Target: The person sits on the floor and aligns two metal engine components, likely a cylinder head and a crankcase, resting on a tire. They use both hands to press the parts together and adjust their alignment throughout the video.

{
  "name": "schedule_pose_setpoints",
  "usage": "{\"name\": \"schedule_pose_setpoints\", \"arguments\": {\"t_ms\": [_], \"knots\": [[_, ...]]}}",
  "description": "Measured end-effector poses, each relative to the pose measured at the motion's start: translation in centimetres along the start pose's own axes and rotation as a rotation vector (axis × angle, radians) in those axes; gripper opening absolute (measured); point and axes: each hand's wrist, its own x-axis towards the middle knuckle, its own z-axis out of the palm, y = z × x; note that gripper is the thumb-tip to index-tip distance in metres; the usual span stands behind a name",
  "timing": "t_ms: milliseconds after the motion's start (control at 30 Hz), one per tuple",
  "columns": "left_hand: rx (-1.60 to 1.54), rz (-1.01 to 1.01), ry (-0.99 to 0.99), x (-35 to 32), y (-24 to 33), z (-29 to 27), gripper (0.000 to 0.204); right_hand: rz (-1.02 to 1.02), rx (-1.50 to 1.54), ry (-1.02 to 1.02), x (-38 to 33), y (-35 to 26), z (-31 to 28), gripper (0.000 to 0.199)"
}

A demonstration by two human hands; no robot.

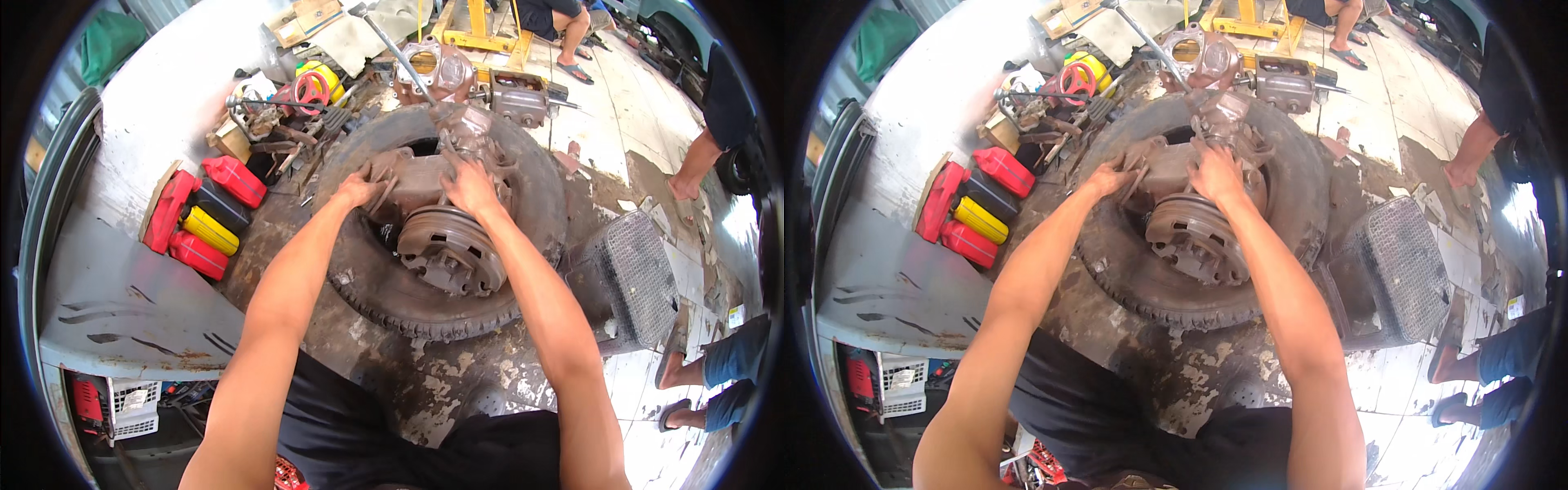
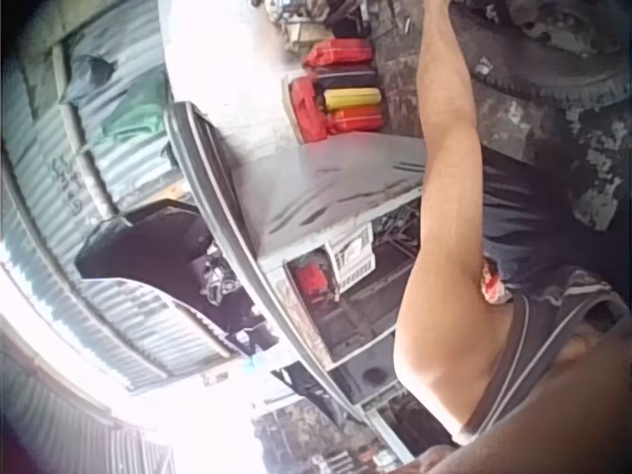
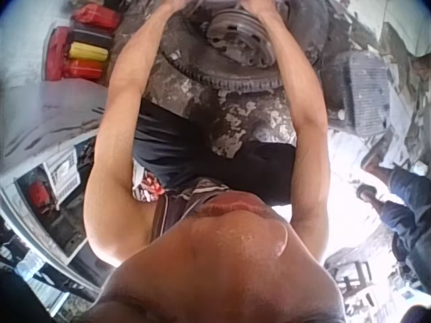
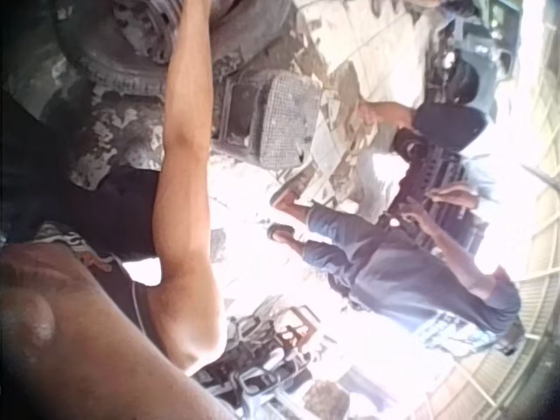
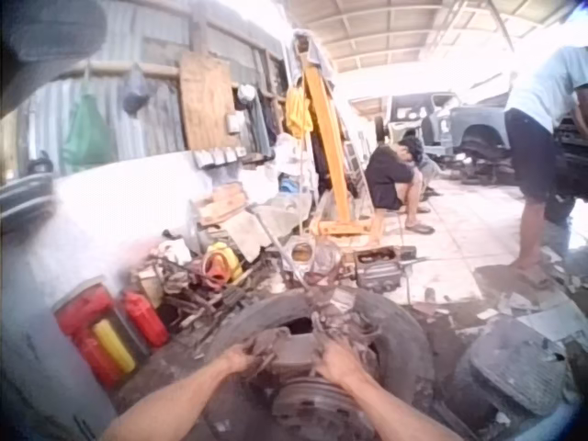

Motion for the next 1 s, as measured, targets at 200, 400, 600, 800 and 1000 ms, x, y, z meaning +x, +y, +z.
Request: {"name": "schedule_pose_setpoints", "arguments": {"t_ms": [200,400,600,800,1000], "knots": [[-0.202,-0.089,0.026,1.5,-2.0,1.3,0.113,0.008,-0.002,-0.027,-0.1,-0.8,0.1,0.059],[0.024,-0.403,0.222,1.7,4.6,3.0,0.109,0.033,-0.052,-0.017,0.2,-0.6,-0.5,0.061],[-0.087,-0.185,0.091,3.8,-0.2,1.3,0.103,0.01,0.017,-0.014,-0.3,-1.5,-0.2,0.063],[0.08,-0.42,0.288,0.8,8.0,3.3,0.096,0.018,-0.053,0.002,-0.2,-0.3,-0.6,0.064],[-0.034,-0.254,0.06,5.2,-0.7,1.6,0.101,-0.018,-0.038,-0.024,0.0,-1.9,0.2,0.065]]}}
